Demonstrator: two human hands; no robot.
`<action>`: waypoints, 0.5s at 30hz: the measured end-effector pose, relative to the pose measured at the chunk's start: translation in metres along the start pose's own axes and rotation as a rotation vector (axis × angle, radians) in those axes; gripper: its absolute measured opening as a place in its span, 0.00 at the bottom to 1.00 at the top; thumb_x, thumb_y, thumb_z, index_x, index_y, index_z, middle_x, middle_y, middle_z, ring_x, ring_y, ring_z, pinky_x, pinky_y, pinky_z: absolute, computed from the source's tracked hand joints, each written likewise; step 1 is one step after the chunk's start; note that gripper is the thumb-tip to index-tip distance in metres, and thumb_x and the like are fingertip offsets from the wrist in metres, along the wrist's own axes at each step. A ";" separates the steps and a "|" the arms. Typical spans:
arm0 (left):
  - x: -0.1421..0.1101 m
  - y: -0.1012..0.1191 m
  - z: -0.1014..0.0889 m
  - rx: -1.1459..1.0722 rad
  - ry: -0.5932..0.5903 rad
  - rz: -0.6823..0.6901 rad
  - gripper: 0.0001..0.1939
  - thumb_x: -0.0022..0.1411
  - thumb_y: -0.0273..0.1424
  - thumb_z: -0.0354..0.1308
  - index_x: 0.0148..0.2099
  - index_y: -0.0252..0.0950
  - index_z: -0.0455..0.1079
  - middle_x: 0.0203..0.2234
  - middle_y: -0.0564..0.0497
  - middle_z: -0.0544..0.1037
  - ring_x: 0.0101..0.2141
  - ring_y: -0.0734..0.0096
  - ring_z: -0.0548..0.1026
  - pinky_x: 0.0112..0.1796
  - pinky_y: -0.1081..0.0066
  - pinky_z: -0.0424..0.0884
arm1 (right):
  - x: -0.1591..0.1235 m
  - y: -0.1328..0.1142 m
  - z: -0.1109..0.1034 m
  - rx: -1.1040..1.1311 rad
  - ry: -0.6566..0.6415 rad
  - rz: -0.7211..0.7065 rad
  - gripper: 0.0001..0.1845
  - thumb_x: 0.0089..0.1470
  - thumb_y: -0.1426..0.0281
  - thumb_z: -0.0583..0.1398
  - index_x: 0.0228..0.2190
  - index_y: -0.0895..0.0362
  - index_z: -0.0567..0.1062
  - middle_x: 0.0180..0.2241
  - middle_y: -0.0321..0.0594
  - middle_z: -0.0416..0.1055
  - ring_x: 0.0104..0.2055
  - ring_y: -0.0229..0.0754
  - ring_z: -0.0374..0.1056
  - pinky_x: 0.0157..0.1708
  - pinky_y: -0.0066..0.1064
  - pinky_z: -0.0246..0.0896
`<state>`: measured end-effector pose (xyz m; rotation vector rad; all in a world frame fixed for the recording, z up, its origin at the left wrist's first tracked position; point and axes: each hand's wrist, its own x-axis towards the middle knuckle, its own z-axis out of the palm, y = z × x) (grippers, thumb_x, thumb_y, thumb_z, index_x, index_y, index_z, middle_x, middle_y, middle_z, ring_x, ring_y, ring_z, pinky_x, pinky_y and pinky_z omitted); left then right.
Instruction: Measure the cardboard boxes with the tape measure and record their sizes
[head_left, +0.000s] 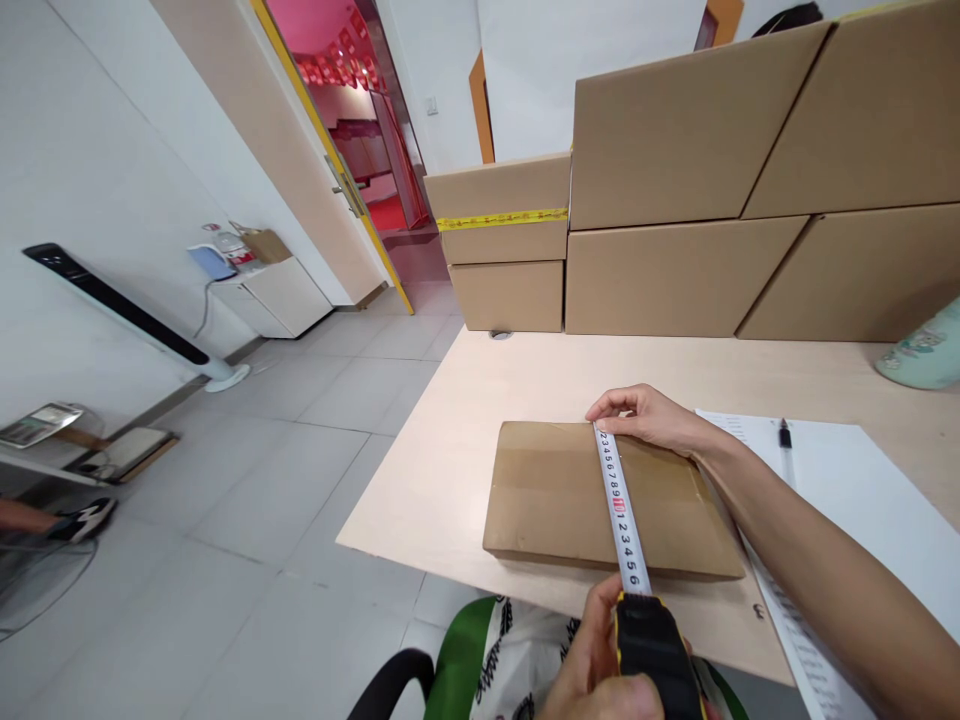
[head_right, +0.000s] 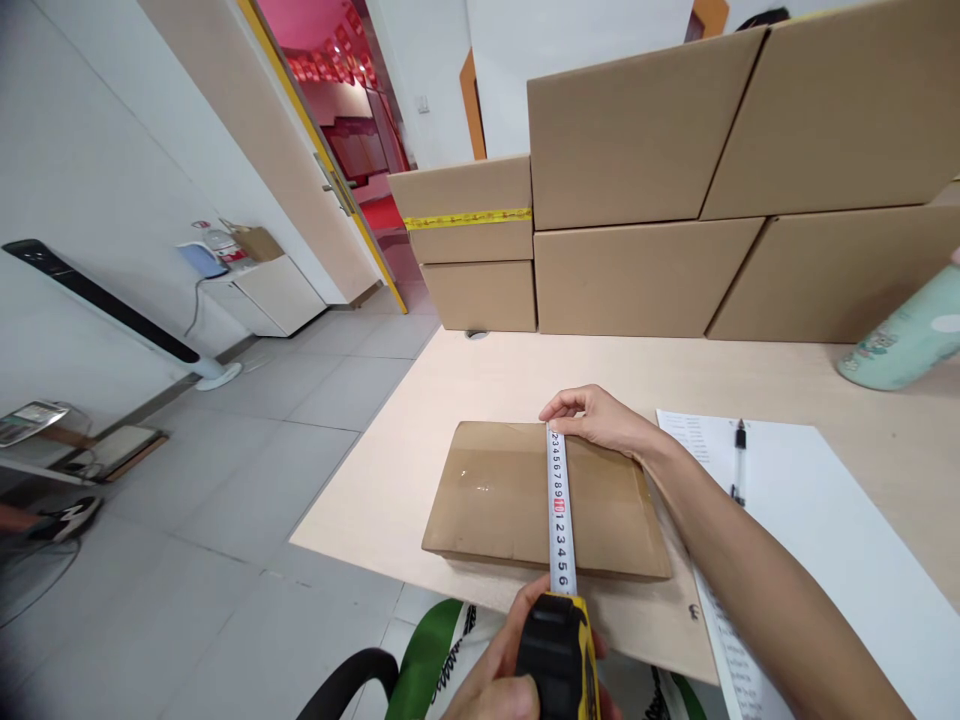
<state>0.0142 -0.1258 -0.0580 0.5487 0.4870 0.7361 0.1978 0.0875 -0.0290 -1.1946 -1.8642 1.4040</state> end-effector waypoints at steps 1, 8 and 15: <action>0.000 0.000 0.001 -0.005 0.003 0.003 0.39 0.48 0.39 0.69 0.61 0.45 0.58 0.49 0.44 0.72 0.38 0.59 0.79 0.35 0.68 0.65 | 0.000 0.000 0.000 0.001 0.001 -0.001 0.12 0.46 0.62 0.66 0.32 0.55 0.80 0.31 0.36 0.75 0.35 0.41 0.69 0.40 0.34 0.61; 0.000 0.002 0.005 -0.035 0.010 0.004 0.41 0.46 0.40 0.69 0.61 0.43 0.58 0.47 0.44 0.73 0.39 0.57 0.79 0.35 0.68 0.66 | 0.000 0.000 0.000 -0.007 0.002 0.003 0.12 0.46 0.61 0.66 0.32 0.55 0.79 0.30 0.37 0.75 0.35 0.41 0.70 0.40 0.35 0.62; 0.001 0.000 0.003 -0.039 -0.001 0.019 0.39 0.47 0.40 0.69 0.60 0.44 0.58 0.47 0.45 0.72 0.40 0.56 0.79 0.37 0.66 0.67 | 0.000 0.001 0.000 -0.017 0.015 -0.005 0.12 0.45 0.61 0.66 0.32 0.55 0.80 0.31 0.37 0.76 0.35 0.42 0.70 0.39 0.35 0.62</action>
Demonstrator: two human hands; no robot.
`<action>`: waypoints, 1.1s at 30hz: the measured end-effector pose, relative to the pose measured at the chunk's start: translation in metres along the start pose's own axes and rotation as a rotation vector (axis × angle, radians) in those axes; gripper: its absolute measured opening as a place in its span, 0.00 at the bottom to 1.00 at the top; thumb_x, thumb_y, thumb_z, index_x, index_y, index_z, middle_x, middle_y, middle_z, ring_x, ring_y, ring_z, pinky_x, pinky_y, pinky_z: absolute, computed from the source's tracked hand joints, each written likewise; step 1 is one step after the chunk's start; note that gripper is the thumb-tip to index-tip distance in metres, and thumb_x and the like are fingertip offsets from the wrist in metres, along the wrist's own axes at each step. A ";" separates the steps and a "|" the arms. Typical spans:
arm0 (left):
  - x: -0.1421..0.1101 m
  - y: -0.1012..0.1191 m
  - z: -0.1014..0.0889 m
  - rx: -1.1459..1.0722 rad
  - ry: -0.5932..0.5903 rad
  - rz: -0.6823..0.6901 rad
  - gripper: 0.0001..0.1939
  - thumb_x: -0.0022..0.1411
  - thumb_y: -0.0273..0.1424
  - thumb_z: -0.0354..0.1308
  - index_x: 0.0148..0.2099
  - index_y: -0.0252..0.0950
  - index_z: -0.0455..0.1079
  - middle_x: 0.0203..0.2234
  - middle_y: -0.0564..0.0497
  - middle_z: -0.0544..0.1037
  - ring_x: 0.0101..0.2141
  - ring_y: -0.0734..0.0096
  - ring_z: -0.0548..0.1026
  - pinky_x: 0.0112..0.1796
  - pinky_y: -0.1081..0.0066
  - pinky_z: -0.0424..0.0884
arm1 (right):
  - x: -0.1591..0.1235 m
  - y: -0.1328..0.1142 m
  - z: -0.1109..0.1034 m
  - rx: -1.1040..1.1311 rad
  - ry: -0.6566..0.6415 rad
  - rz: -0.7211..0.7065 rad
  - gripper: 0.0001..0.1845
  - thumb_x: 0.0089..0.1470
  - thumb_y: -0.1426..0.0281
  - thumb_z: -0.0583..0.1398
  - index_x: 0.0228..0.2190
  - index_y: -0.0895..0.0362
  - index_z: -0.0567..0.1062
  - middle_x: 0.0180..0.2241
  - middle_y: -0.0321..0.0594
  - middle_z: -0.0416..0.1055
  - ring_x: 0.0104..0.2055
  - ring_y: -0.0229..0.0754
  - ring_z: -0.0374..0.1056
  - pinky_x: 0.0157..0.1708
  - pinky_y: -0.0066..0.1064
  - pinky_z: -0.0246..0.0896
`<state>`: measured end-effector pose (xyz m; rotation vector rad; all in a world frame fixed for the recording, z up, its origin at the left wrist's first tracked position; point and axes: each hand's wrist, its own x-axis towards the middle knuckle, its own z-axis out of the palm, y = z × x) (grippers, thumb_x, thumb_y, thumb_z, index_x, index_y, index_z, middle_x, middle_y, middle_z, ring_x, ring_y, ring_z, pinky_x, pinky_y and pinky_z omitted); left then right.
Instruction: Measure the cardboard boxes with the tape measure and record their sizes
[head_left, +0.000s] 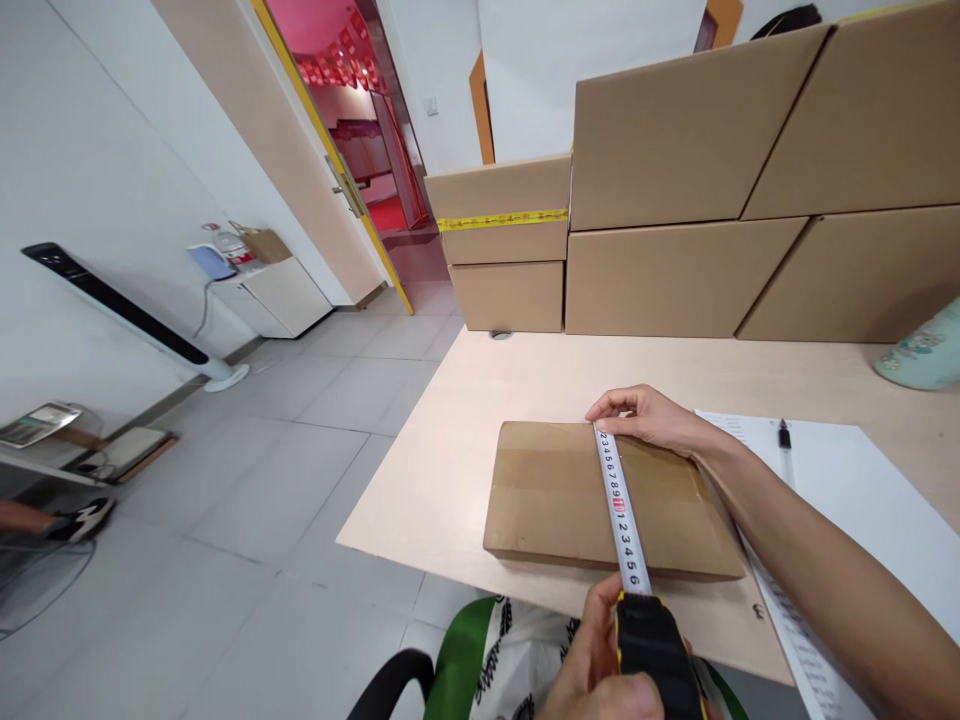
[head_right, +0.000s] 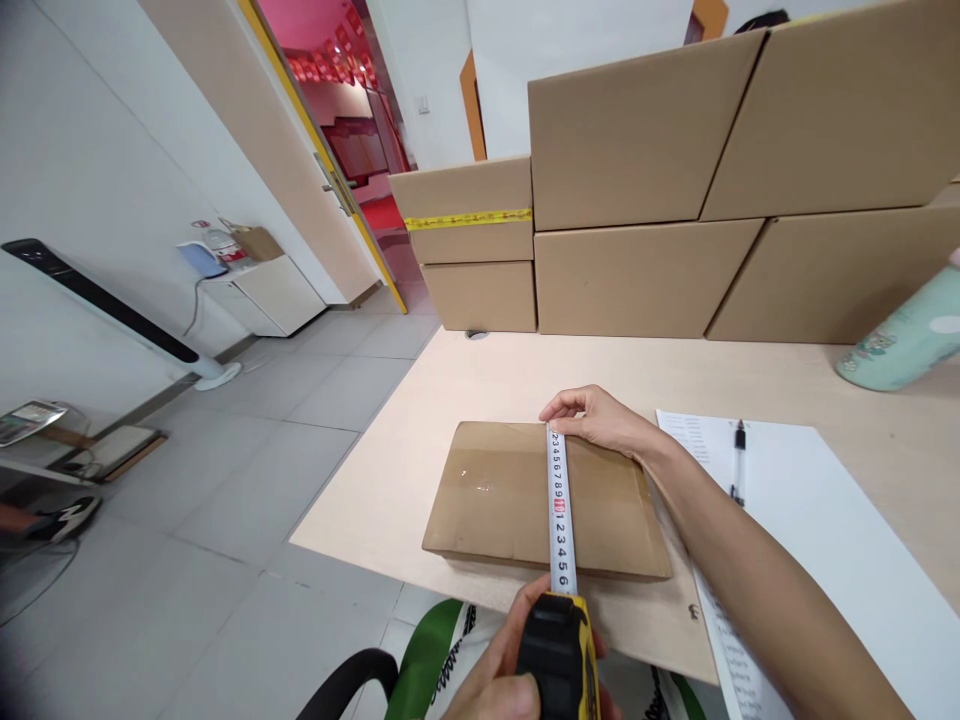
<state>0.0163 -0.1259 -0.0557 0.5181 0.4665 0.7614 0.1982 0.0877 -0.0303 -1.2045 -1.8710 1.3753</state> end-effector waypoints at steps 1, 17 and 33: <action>0.000 0.000 0.000 -0.001 -0.004 0.001 0.40 0.47 0.40 0.70 0.60 0.44 0.58 0.47 0.45 0.72 0.40 0.56 0.79 0.37 0.66 0.67 | 0.000 0.000 0.000 -0.002 0.001 -0.003 0.12 0.45 0.61 0.66 0.32 0.55 0.80 0.31 0.37 0.76 0.35 0.42 0.70 0.39 0.35 0.62; -0.001 0.007 0.002 -0.009 -0.035 0.019 0.38 0.49 0.41 0.69 0.59 0.42 0.59 0.44 0.44 0.74 0.38 0.58 0.79 0.35 0.67 0.66 | -0.002 -0.004 -0.001 -0.024 -0.014 -0.008 0.16 0.46 0.57 0.65 0.34 0.55 0.79 0.32 0.38 0.75 0.36 0.42 0.70 0.41 0.36 0.62; -0.084 0.054 -0.061 0.141 0.498 0.497 0.40 0.43 0.47 0.68 0.59 0.49 0.65 0.61 0.45 0.64 0.39 0.52 0.74 0.34 0.59 0.74 | -0.186 0.039 -0.008 -0.541 0.587 0.005 0.16 0.55 0.54 0.58 0.45 0.38 0.76 0.50 0.42 0.74 0.54 0.61 0.67 0.45 0.53 0.67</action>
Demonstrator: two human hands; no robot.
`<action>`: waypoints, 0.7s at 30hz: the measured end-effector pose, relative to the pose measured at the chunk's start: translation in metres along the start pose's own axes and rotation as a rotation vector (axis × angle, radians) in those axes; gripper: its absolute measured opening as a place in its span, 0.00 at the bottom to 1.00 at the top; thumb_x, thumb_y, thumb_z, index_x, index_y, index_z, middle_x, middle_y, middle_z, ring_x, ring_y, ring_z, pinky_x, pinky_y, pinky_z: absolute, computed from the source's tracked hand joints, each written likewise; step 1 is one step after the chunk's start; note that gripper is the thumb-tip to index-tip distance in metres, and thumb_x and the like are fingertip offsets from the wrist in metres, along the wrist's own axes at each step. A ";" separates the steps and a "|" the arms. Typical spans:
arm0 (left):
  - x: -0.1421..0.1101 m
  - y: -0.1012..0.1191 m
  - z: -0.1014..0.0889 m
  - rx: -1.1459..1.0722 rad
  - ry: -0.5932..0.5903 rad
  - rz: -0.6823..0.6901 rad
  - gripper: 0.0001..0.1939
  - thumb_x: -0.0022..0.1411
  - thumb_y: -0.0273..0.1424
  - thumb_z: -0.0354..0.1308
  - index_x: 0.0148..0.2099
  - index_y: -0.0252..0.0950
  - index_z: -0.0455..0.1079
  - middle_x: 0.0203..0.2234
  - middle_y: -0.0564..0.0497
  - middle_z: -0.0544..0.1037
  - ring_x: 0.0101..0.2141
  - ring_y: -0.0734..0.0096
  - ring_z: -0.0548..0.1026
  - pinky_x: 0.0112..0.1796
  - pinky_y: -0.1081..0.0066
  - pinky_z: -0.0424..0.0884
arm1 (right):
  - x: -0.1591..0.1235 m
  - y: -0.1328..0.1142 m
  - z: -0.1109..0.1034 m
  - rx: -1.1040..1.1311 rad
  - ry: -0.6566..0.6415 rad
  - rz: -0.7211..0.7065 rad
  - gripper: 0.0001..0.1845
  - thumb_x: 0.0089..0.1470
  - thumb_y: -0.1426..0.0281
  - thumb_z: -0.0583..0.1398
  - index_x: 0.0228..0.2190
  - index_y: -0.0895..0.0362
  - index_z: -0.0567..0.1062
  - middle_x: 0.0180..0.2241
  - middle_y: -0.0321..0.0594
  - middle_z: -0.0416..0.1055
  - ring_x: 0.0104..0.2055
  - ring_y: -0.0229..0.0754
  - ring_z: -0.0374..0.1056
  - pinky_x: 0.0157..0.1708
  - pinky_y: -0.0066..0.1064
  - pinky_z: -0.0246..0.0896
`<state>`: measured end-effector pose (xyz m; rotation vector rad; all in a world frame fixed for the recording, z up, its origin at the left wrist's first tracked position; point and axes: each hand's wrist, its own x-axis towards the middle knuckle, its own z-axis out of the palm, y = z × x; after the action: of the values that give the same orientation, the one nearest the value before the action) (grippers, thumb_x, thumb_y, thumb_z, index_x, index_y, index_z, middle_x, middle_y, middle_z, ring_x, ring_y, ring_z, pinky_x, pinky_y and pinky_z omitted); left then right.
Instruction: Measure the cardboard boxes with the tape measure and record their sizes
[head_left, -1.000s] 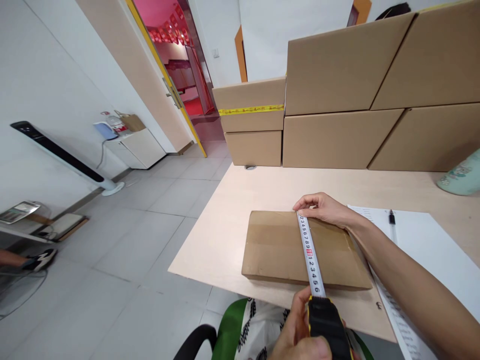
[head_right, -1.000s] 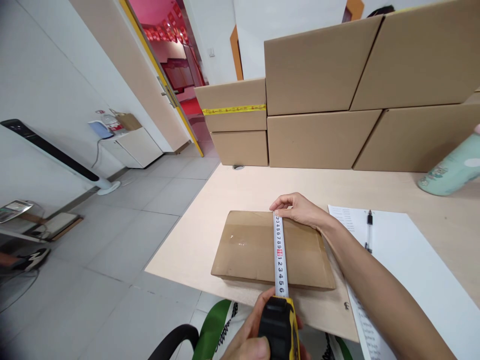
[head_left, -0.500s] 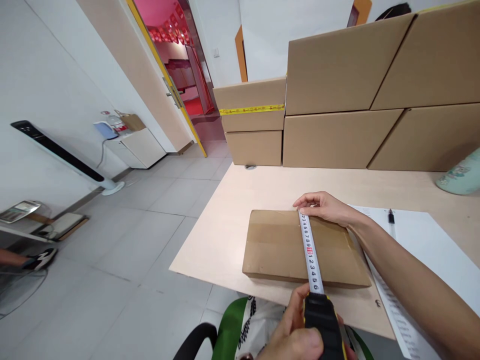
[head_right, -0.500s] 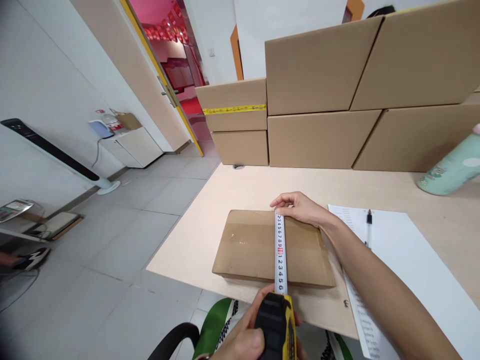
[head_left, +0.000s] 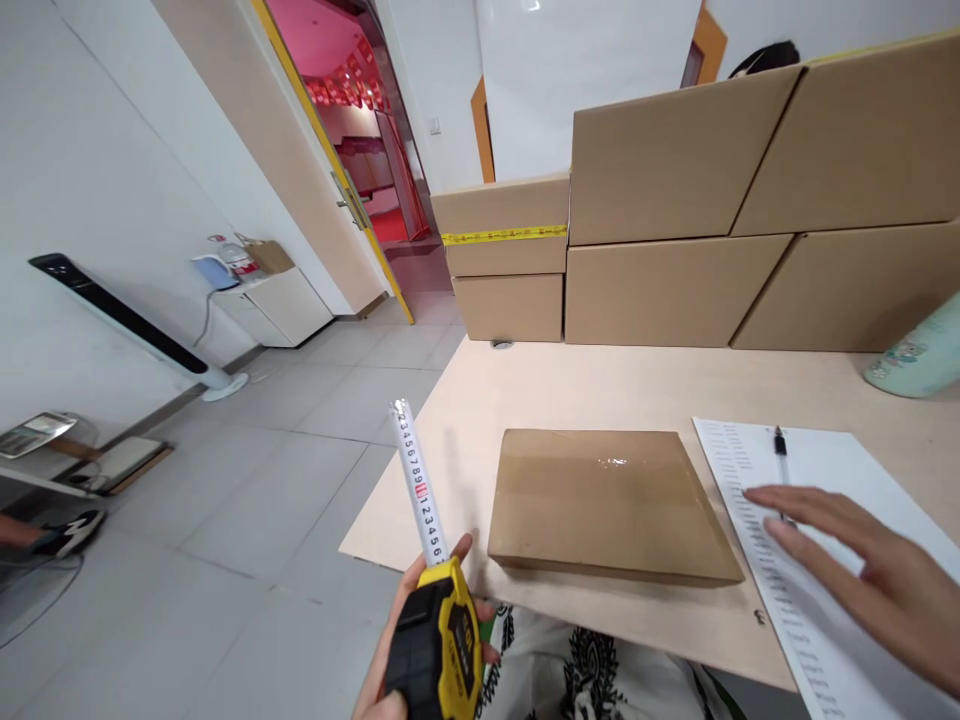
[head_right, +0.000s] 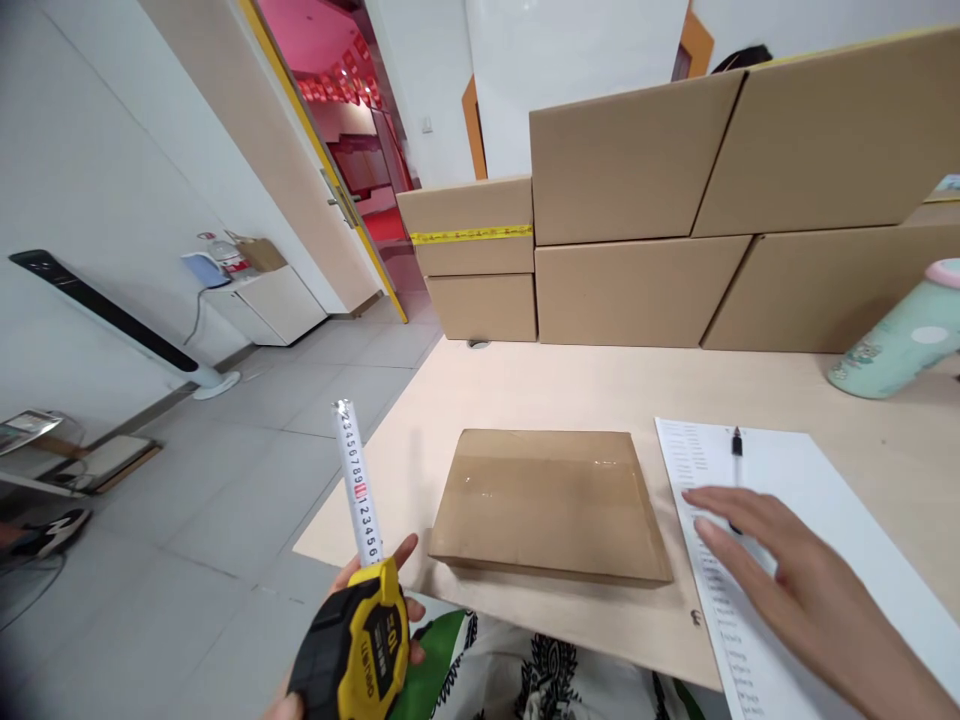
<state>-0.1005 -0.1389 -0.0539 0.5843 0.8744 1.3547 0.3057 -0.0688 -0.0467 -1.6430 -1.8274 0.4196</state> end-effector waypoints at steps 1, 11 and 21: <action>-0.002 -0.004 -0.002 0.012 -0.002 0.032 0.40 0.43 0.48 0.67 0.59 0.48 0.65 0.63 0.46 0.60 0.41 0.50 0.73 0.35 0.57 0.74 | -0.014 0.007 0.009 -0.023 -0.009 -0.052 0.18 0.55 0.55 0.58 0.47 0.40 0.76 0.50 0.43 0.74 0.55 0.62 0.66 0.48 0.57 0.65; 0.011 0.005 0.013 -0.039 -0.167 0.040 0.42 0.46 0.48 0.65 0.63 0.46 0.62 0.53 0.43 0.71 0.46 0.47 0.71 0.41 0.53 0.73 | -0.056 -0.022 0.038 -0.052 0.012 -0.083 0.26 0.52 0.54 0.62 0.51 0.49 0.72 0.57 0.41 0.68 0.58 0.56 0.66 0.48 0.42 0.72; 0.083 0.067 0.064 -0.067 -0.240 0.098 0.27 0.52 0.44 0.62 0.54 0.41 0.71 0.59 0.42 0.67 0.45 0.43 0.75 0.39 0.48 0.77 | 0.058 -0.043 0.010 0.184 0.026 0.082 0.29 0.42 0.48 0.65 0.43 0.48 0.71 0.53 0.44 0.71 0.48 0.56 0.72 0.42 0.44 0.71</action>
<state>-0.0882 -0.0393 0.0200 0.7285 0.6108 1.3639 0.2651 -0.0178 -0.0135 -1.5923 -1.6542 0.5823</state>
